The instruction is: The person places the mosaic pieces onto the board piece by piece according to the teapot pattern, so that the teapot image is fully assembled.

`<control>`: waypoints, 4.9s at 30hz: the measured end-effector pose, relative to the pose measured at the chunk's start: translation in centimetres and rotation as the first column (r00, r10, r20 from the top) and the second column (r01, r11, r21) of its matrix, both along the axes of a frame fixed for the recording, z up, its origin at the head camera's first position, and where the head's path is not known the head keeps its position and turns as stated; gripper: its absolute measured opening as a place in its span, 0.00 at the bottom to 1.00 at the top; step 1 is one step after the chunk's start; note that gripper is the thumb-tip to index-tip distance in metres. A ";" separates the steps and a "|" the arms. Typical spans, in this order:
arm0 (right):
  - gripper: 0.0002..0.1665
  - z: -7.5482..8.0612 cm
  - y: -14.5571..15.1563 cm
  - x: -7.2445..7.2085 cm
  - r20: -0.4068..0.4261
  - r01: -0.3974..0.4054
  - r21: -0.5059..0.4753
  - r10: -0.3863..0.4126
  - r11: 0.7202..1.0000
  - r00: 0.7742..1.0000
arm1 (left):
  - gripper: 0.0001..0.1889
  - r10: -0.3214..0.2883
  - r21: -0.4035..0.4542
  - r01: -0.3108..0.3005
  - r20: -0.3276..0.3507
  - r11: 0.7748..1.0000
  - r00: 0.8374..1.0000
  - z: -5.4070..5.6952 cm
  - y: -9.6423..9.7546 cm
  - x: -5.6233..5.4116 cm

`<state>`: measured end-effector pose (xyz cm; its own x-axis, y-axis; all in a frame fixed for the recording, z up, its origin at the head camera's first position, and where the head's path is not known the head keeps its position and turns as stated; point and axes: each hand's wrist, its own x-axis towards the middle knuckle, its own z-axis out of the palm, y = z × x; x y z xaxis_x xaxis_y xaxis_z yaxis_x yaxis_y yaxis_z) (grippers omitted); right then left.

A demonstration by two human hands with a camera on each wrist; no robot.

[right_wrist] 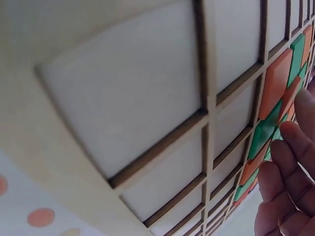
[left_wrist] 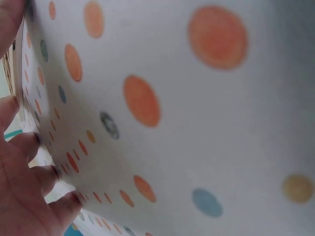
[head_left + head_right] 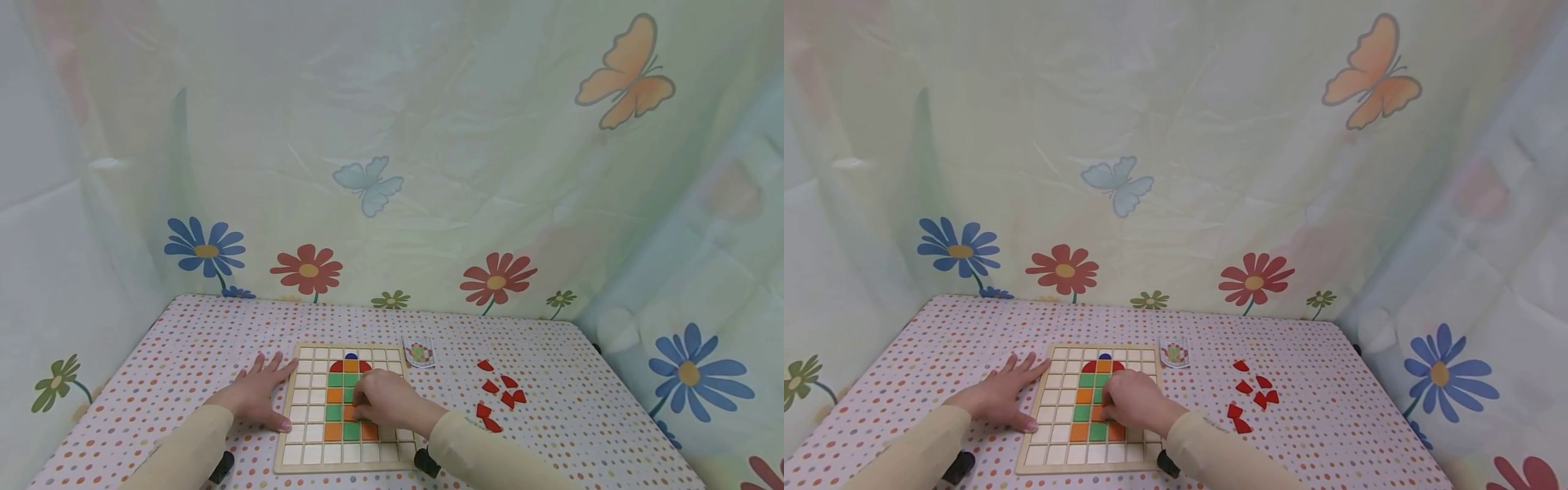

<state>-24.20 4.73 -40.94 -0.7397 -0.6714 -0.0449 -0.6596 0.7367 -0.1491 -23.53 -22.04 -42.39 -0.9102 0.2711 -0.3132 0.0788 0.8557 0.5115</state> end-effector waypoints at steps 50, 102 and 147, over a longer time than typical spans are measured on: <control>0.06 1.0 15.8 -3.2 0.142 0.445 -0.235 -0.422 0.864 0.895 | 0.64 0.001 -0.011 -0.001 -0.014 1.000 1.000 -1.8 -0.6 -0.8; 0.10 -1.0 18.3 -1.0 0.268 0.476 -0.045 -0.449 0.878 0.853 | 0.61 -0.020 -0.042 0.020 -0.010 0.999 1.000 -0.3 0.1 -0.3; 0.09 -1.2 16.5 -0.9 0.209 0.502 -0.013 -0.488 0.865 0.847 | 0.61 -0.013 -0.042 0.012 -0.008 0.999 1.000 0.0 0.3 -0.2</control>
<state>-25.08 21.27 -42.18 -0.9558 -0.2249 -0.1893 -0.1636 0.9420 -0.2932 -23.76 -21.74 -42.37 -0.9092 0.2692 -0.3175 0.0936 0.8754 0.4743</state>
